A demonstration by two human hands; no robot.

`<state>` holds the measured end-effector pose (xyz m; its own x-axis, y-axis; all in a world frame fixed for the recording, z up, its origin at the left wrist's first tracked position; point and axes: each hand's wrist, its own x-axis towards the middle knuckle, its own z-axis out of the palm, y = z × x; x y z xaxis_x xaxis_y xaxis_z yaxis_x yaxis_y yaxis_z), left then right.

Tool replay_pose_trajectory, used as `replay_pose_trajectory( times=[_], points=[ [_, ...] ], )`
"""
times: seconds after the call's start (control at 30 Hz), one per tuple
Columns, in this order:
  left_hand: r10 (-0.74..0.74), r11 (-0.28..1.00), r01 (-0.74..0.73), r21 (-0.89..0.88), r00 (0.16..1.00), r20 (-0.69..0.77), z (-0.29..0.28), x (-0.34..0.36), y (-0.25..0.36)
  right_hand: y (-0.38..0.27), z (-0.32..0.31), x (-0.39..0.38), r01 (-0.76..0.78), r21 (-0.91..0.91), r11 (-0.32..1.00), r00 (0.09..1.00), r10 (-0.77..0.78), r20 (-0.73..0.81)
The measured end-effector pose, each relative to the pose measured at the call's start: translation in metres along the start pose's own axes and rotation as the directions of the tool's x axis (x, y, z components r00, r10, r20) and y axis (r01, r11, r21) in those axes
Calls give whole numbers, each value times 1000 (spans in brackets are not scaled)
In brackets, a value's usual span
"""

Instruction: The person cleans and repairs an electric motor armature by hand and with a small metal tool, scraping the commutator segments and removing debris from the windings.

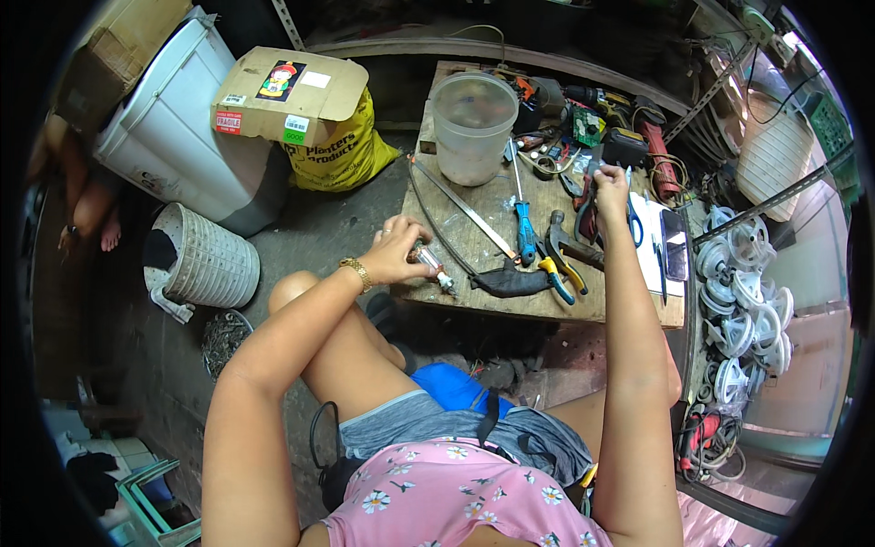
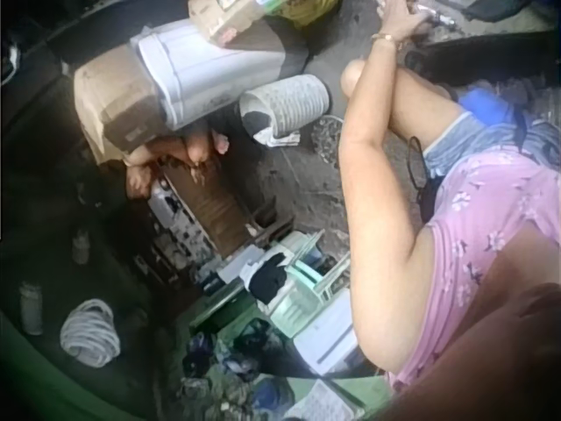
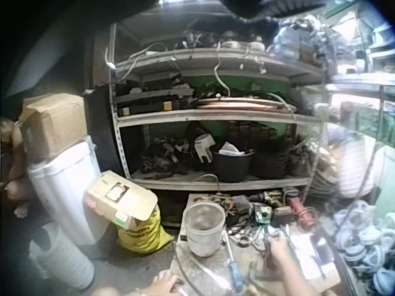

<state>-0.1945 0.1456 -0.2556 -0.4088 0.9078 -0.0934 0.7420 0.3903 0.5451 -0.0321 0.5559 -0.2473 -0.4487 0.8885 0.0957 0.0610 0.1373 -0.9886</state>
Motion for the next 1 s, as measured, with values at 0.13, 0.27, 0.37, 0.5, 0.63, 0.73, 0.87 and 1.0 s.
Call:
replay_pose_trajectory(
  times=[0.13,0.27,0.37,0.5,0.63,0.73,0.87,1.0],
  points=[
    [-5,998,7,-62,999,47,12,-3,-6,-34,21,-8,147,364,920,988,-117,-104],
    [-20,996,27,-88,997,74,19,0,-11,-63,28,-32,322,177,930,946,-309,-100],
    [-3,997,12,-80,994,113,16,1,-1,-60,45,-89,406,-190,894,911,-378,166],
    [-41,993,50,-103,995,90,21,-8,-15,-75,92,-176,452,-343,823,792,-194,580],
    [-47,993,58,-107,994,101,19,-6,-9,-76,114,-190,586,-455,670,676,-95,731],
    [-62,993,73,-92,991,116,16,-6,-8,-73,129,-197,638,-526,562,634,3,773],
    [-78,992,89,-86,989,124,14,-5,-2,-64,141,-202,703,-517,488,581,25,813],
    [-85,992,95,-82,990,117,14,-6,-1,-67,146,-207,719,-529,450,574,43,818]
  ],
)
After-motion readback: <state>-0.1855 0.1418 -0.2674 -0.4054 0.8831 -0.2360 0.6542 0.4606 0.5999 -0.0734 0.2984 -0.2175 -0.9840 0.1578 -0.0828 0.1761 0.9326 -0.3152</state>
